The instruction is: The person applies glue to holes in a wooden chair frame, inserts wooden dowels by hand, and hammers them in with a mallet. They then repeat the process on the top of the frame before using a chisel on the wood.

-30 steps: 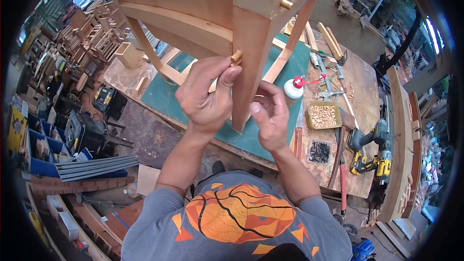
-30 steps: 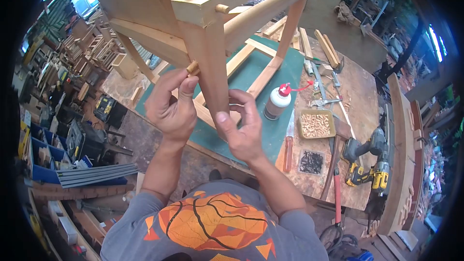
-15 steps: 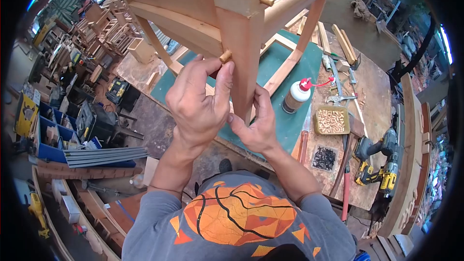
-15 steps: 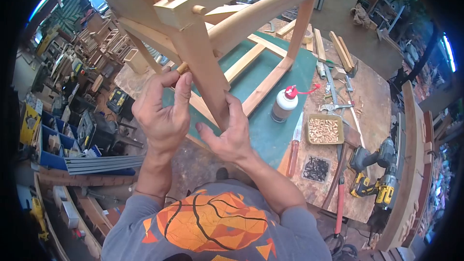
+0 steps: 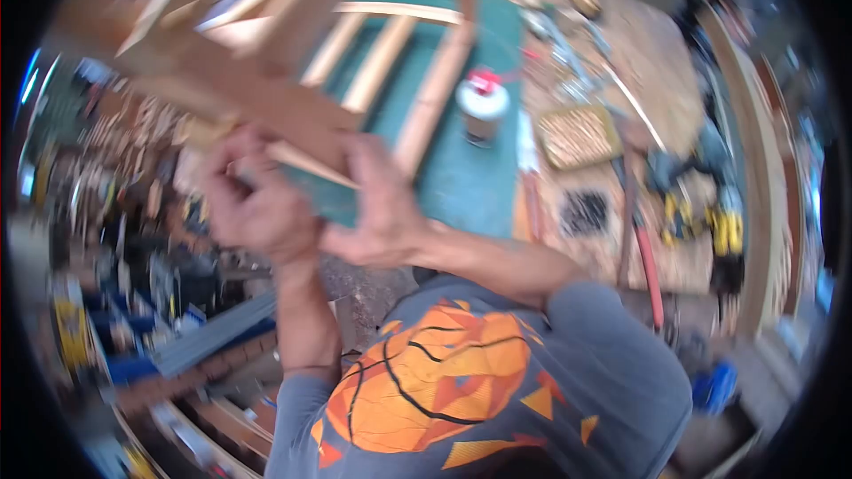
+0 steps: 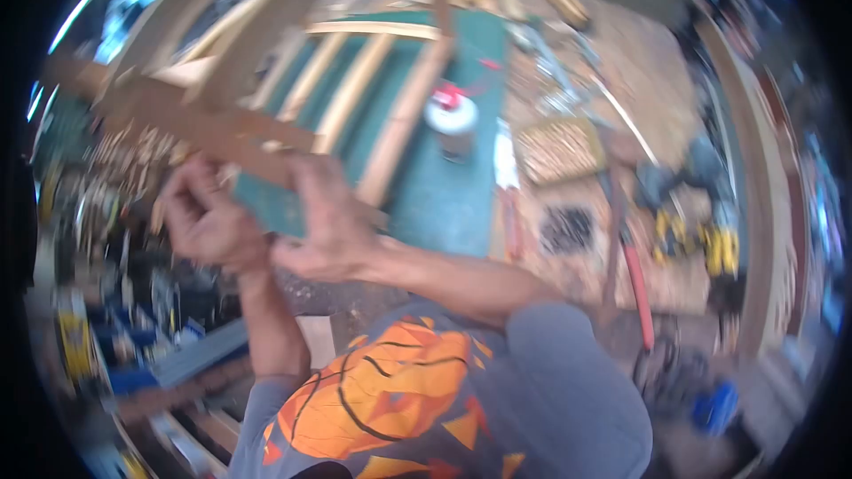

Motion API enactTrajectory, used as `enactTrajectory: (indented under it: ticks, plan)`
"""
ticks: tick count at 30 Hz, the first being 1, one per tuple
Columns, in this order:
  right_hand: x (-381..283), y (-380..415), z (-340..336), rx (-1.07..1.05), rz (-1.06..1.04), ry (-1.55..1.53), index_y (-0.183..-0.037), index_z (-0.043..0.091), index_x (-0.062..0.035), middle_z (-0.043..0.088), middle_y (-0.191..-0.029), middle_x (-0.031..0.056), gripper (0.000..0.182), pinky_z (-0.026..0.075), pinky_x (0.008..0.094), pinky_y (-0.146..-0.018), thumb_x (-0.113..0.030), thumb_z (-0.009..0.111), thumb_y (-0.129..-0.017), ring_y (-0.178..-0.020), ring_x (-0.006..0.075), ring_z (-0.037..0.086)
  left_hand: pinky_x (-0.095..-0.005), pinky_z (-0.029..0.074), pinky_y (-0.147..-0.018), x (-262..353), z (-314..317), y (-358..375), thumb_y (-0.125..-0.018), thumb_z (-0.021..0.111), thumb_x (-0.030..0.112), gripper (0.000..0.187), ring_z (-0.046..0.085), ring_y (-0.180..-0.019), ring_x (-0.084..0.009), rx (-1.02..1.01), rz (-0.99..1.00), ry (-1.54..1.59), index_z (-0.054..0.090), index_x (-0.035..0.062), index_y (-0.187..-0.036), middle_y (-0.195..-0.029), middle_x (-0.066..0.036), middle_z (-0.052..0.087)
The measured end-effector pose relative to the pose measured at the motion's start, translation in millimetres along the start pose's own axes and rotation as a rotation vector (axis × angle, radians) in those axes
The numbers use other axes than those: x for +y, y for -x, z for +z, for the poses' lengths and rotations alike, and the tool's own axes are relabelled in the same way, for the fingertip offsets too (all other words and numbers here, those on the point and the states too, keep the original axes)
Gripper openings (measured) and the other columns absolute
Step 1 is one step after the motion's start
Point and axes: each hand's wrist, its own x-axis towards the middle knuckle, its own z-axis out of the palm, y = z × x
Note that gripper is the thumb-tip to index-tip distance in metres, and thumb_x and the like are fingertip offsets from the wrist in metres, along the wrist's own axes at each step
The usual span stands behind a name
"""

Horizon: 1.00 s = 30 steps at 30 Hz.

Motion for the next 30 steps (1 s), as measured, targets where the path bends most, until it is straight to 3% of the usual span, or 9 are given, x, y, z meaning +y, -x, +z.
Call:
enactTrajectory:
  ticks: [3, 5, 8, 9, 12, 13, 14, 22, 30]
  plan:
    - [2, 4, -28, -0.159, -0.018, -0.044, -0.14, 0.037, 0.0121, 0.051, -0.127, 0.0324, 0.084, 0.044, 0.0498, -0.103, -0.019, 0.076, -0.072, -0.118, 0.0471, 0.052, -0.0298, 0.053, -0.08, -1, -3, -1, -0.103, 0.063, 0.02, 0.025, 0.067, -0.087, -0.0153, -0.025, -0.192, 0.054, 0.065, -0.0045, -0.106, -0.096, -0.011, 0.074]
    - [2, 24, -47, -0.029, -0.108, 0.007, -0.139, 0.044, 0.0052, 0.053, -0.129, 0.027, 0.076, 0.048, 0.0454, -0.1, -0.016, 0.077, -0.074, -0.12, 0.0423, 0.054, -0.0321, 0.054, -0.092, -23, -18, 6, -0.103, 0.063, 0.024, 0.039, 0.069, -0.097, -0.0207, -0.15, -0.015, 0.017, 0.055, -0.0073, -0.126, -0.104, -0.016, 0.073]
    - [-6, 66, -134, 0.175, -0.063, 0.225, -0.125, 0.062, 0.0005, 0.062, -0.123, 0.0193, 0.049, 0.051, 0.041, -0.095, -0.011, 0.075, -0.079, -0.112, 0.0311, 0.063, -0.0378, 0.054, -0.098, -40, -26, 34, -0.105, 0.059, 0.028, 0.044, 0.066, -0.109, -0.0252, -0.144, -0.188, 0.356, 0.053, -0.006, -0.132, -0.117, -0.018, 0.069]
    - [-2, 83, -169, 0.349, 0.081, 0.394, -0.115, 0.066, 0.0001, 0.067, -0.107, 0.0154, 0.034, 0.053, 0.0389, -0.086, -0.006, 0.072, -0.082, -0.099, 0.0314, 0.066, -0.0409, 0.052, -0.1, -54, -34, 38, -0.106, 0.056, 0.031, 0.046, 0.064, -0.115, -0.0273, -0.219, -0.325, 0.515, 0.052, -0.0053, -0.133, -0.123, -0.019, 0.066]
    - [79, 166, -297, 0.666, 0.414, 0.994, -0.102, 0.066, 0.0021, 0.068, -0.1, 0.0201, 0.016, 0.053, 0.0443, -0.082, -0.007, 0.063, -0.09, -0.092, 0.0356, 0.068, -0.0443, 0.049, -0.105, -63, -28, 58, -0.106, 0.052, 0.04, 0.051, 0.06, -0.121, -0.028, -0.308, -0.521, 0.656, 0.053, -0.0031, -0.132, -0.129, -0.018, 0.061]
    - [83, 181, -327, 0.519, 0.613, 1.213, -0.097, 0.067, 0.003, 0.068, -0.099, 0.0237, 0.02, 0.053, 0.0488, -0.082, -0.015, 0.063, -0.09, -0.091, 0.0408, 0.067, -0.0447, 0.046, -0.107, -64, -23, 63, -0.104, 0.053, 0.045, 0.054, 0.058, -0.121, -0.0266, -0.317, -0.571, 0.647, 0.054, -0.0016, -0.131, -0.129, -0.016, 0.06]
    - [90, 187, -345, 0.345, 1.0, 1.406, -0.115, 0.07, -0.0036, 0.069, -0.1, 0.0242, 0.036, 0.052, 0.0509, -0.085, -0.024, 0.07, -0.086, -0.093, 0.0419, 0.066, -0.0447, 0.046, -0.106, -71, -20, 68, -0.104, 0.052, 0.047, 0.055, 0.059, -0.12, -0.027, -0.369, -0.559, 0.654, 0.054, -0.0009, -0.131, -0.129, -0.015, 0.06]
    - [119, 178, -364, 0.054, 0.921, 1.606, -0.126, 0.064, -0.0036, 0.067, -0.103, 0.0245, 0.045, 0.048, 0.0504, -0.094, -0.019, 0.07, -0.085, -0.105, 0.0436, 0.062, -0.0482, 0.042, -0.109, -65, -16, 34, -0.101, 0.036, 0.068, 0.076, 0.058, -0.124, -0.0304, -0.469, -0.566, 0.985, 0.054, 0.0024, -0.135, -0.132, -0.017, 0.062]
    - [86, 198, -351, 0.422, 0.77, 1.354, -0.135, 0.053, 0.003, 0.056, -0.12, 0.0309, 0.049, 0.044, 0.0517, -0.098, -0.015, 0.058, -0.09, -0.111, 0.0472, 0.056, -0.0392, 0.042, -0.108, -69, -17, 21, -0.103, 0.035, 0.065, 0.075, 0.058, -0.121, -0.0236, -0.696, -0.597, 1.063, 0.051, -0.0027, -0.132, -0.129, -0.017, 0.059]
